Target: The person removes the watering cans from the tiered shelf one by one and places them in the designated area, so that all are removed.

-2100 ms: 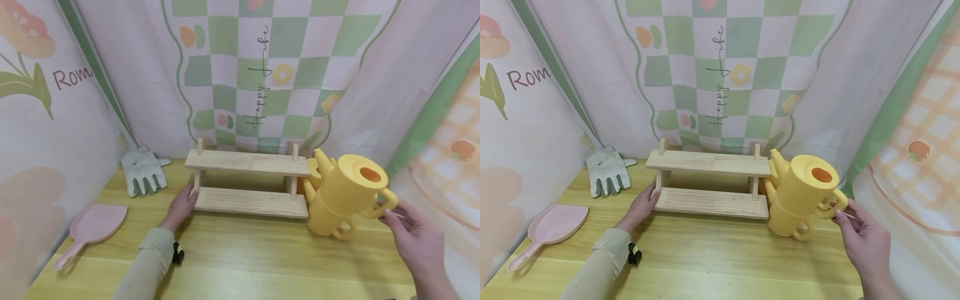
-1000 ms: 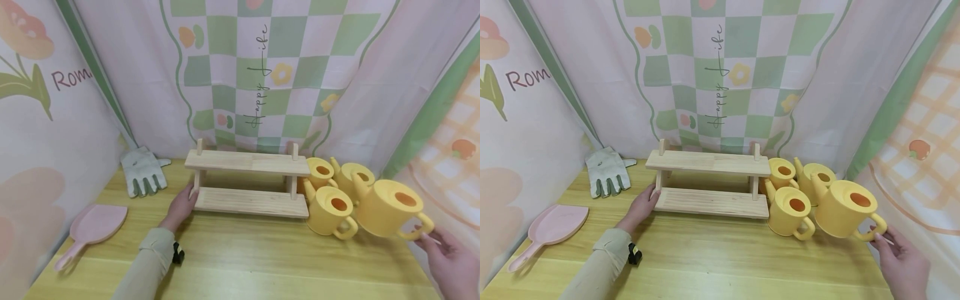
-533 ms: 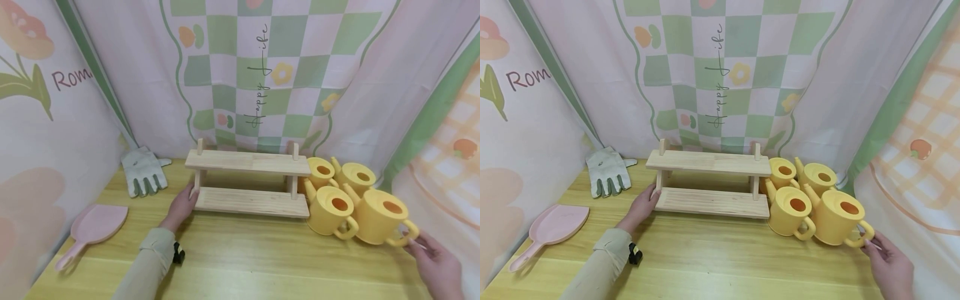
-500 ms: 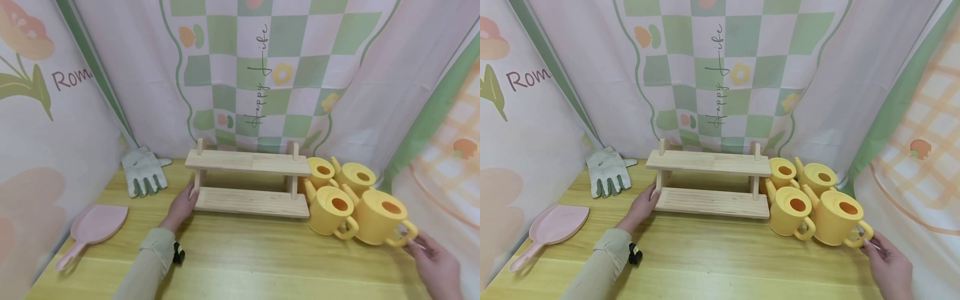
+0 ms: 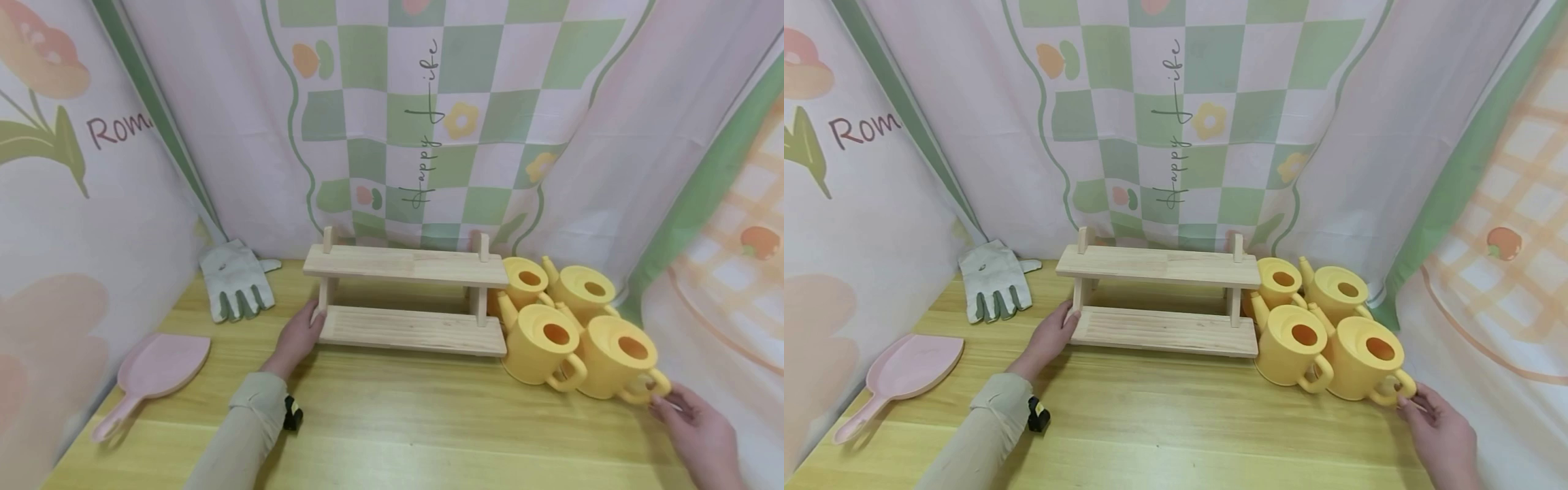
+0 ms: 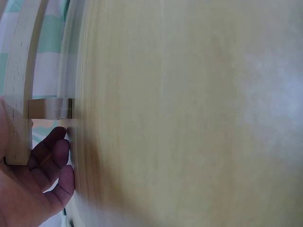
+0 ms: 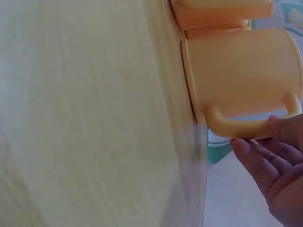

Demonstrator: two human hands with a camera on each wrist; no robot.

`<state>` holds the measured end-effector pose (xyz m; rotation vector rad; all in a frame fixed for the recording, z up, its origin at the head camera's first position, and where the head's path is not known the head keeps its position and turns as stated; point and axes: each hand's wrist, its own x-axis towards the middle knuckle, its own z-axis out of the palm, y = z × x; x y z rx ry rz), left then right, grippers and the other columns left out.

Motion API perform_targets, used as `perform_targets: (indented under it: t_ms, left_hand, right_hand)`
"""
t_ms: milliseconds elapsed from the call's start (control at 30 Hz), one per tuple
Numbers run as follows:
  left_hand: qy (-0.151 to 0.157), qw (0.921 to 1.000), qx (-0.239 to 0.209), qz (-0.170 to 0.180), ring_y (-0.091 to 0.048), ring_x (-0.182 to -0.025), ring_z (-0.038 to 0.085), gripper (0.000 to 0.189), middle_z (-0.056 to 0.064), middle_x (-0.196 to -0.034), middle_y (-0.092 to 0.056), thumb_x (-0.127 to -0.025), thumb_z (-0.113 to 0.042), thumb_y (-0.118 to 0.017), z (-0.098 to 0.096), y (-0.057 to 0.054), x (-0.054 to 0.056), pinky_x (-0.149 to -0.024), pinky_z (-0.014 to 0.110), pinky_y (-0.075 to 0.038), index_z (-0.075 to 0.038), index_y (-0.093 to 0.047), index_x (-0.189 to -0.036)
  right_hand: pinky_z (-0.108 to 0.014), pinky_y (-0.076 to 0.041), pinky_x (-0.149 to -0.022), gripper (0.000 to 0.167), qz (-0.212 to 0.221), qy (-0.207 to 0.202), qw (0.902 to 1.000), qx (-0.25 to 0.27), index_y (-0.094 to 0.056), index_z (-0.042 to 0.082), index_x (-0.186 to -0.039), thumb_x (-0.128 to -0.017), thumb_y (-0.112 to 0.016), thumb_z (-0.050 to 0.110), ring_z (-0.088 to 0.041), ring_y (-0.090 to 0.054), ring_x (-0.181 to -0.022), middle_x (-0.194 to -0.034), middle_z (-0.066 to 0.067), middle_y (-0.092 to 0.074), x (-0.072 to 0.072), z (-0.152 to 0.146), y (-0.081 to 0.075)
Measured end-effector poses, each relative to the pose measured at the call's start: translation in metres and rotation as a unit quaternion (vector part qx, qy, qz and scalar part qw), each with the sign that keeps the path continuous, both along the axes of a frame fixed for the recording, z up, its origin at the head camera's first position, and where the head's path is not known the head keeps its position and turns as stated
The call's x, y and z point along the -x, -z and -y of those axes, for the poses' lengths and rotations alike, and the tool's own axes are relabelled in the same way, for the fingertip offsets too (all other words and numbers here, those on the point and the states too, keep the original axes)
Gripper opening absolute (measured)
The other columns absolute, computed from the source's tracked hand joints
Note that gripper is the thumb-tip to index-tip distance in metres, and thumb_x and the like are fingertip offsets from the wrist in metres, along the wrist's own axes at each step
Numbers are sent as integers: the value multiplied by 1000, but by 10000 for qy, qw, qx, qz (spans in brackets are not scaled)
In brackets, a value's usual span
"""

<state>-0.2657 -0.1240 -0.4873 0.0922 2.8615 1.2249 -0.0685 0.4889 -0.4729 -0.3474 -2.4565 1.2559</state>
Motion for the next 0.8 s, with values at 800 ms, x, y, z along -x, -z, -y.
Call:
perform_targets:
  t_ms: [800]
  left_hand:
    - [-5,10000,-41,-84,-39,-135,39,58,18,-150,-41,-104,-44,-39,5,1,5,-110,57,-30,-11,-35,-151]
  right_hand:
    - [-4,-31,-95,38,-1756,985,9714,-1259,-67,11,-125,-87,-68,11,27,-40,-99,-112,40,-52,25,104,-65]
